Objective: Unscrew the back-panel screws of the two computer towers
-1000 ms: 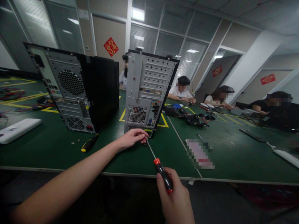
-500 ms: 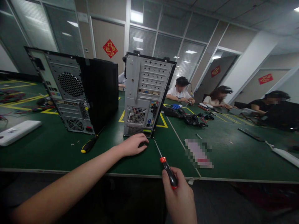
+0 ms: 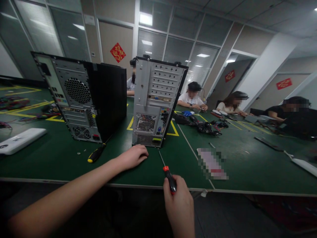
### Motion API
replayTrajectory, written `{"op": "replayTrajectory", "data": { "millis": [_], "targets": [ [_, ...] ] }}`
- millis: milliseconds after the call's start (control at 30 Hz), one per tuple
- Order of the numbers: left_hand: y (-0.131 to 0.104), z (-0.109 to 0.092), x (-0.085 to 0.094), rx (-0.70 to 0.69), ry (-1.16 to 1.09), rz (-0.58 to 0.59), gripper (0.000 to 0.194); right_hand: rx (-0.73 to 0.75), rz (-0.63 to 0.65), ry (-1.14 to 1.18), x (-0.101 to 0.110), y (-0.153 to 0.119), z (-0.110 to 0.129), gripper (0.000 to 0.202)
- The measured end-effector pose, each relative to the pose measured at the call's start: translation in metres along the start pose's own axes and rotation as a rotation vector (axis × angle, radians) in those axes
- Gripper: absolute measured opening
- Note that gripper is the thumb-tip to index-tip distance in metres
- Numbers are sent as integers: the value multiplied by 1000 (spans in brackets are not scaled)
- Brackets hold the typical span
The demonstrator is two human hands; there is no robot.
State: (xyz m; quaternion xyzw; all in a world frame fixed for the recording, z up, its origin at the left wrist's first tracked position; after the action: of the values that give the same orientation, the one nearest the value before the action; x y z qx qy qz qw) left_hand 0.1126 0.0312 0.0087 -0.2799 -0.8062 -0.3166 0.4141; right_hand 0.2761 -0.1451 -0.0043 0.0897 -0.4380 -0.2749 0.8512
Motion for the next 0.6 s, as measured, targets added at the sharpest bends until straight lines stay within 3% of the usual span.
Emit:
{"op": "replayTrajectory", "data": {
  "millis": [67,133,233,300,433,500,600],
  "targets": [
    [-9,0,18,13,-46,-105,17,42,-40,-25,-3,0,0,38],
    [-17,11,47,121,-162,-314,26,76,-65,-53,-6,-1,0,34],
    [-24,51,87,361,-415,-679,35,144,-84,-92,-10,0,3,29],
    [-16,84,95,513,-586,-787,28,199,-92,-135,-13,1,7,28],
    [22,138,78,735,-931,-778,21,272,-125,-233,-19,2,13,30],
    [40,153,64,771,-1052,-746,24,283,-128,-247,-22,3,14,30],
    [55,165,48,766,-1062,-717,29,278,-120,-241,-24,4,13,30]
  ]
}}
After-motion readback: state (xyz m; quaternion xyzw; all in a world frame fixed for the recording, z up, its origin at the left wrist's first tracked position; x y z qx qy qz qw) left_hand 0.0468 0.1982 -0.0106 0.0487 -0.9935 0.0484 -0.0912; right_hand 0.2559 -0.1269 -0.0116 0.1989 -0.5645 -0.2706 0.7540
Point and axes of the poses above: each hand's wrist, its own y-axis towards the middle knuckle, its own x-axis out of the back of the hand, z = x × y, the point moved 8 cm from there along y, towards the middle knuckle, and after that the axes turned 7 degrees about x, right-handed, at the moved point
